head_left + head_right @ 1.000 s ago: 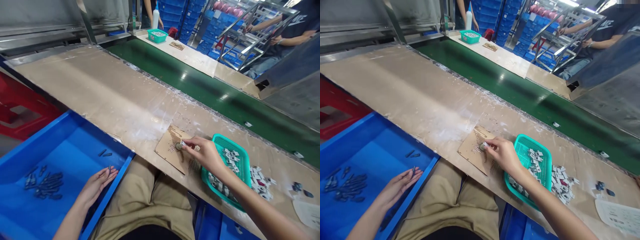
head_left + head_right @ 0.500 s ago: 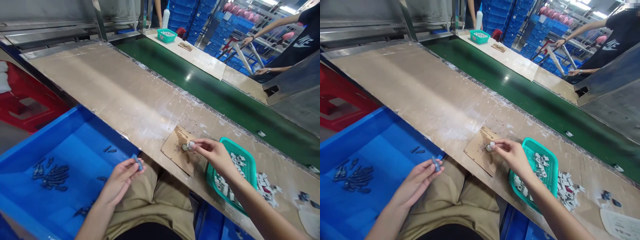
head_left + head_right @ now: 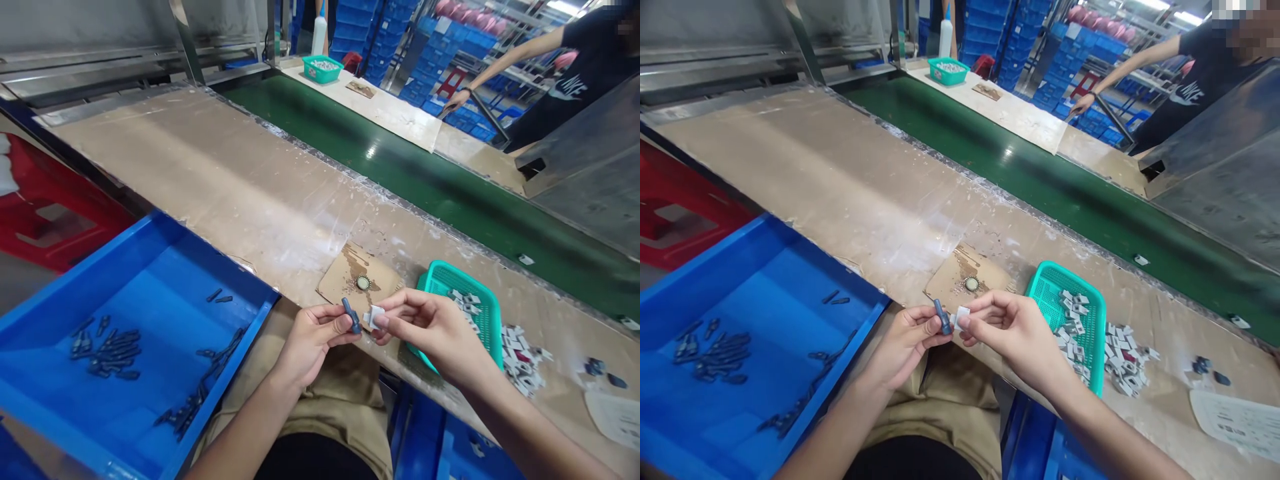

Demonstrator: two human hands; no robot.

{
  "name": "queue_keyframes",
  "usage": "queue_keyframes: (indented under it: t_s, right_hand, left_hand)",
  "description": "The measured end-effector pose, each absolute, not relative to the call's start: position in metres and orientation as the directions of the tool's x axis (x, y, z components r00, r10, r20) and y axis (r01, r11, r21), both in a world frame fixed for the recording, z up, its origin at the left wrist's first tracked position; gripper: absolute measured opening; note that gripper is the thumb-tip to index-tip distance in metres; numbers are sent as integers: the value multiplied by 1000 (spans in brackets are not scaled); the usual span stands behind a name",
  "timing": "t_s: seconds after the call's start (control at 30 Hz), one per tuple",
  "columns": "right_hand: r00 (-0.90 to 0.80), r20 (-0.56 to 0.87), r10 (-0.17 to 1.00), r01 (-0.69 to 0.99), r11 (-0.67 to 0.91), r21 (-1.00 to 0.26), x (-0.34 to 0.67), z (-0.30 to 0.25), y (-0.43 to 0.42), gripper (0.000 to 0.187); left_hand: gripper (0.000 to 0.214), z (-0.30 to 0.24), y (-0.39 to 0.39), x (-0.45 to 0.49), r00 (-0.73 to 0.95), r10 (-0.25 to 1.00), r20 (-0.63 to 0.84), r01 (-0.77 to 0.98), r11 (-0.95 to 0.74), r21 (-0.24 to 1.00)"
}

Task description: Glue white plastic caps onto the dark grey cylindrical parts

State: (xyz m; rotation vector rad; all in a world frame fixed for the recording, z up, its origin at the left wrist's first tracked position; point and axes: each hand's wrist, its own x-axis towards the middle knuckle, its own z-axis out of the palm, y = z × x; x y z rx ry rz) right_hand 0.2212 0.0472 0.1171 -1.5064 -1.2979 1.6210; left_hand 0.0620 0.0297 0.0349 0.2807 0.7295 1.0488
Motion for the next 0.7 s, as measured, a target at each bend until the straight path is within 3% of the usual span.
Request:
queue_keyframes:
  t_s: [0.1,0.17,0.27,0.37,0.5,0.7]
  right_hand:
    - [-222,-465,857,189,-430,-883,223,119,46,28]
    - [-252,-501,828,159,-475,-866,224,120,44,26]
    - [-286,-514,808,110,-505,-856,224,122,42,24]
    - [-297,-513,806,100,-508,-856,222,124,39,23]
    - [-306,-513,802,108,-506,-856,222,124,38,22]
    - [-368,-553,748,83,-566,-820,224,121,42,21]
  left_hand:
    - [12,36,25,67,-7,974,-227,-570,182,801]
    - [9,36,20,70,-233,969,80,-340,-159,927]
    - [31,33,14,72,-305,823,479,-60,-518,853]
    - [43,30,11,73,-286,736,614,30,-633,773]
    - [40,27,12,70,-247,665,705,88,-709,700]
    - [48,32,19,56,13,605,796,156,-787,596]
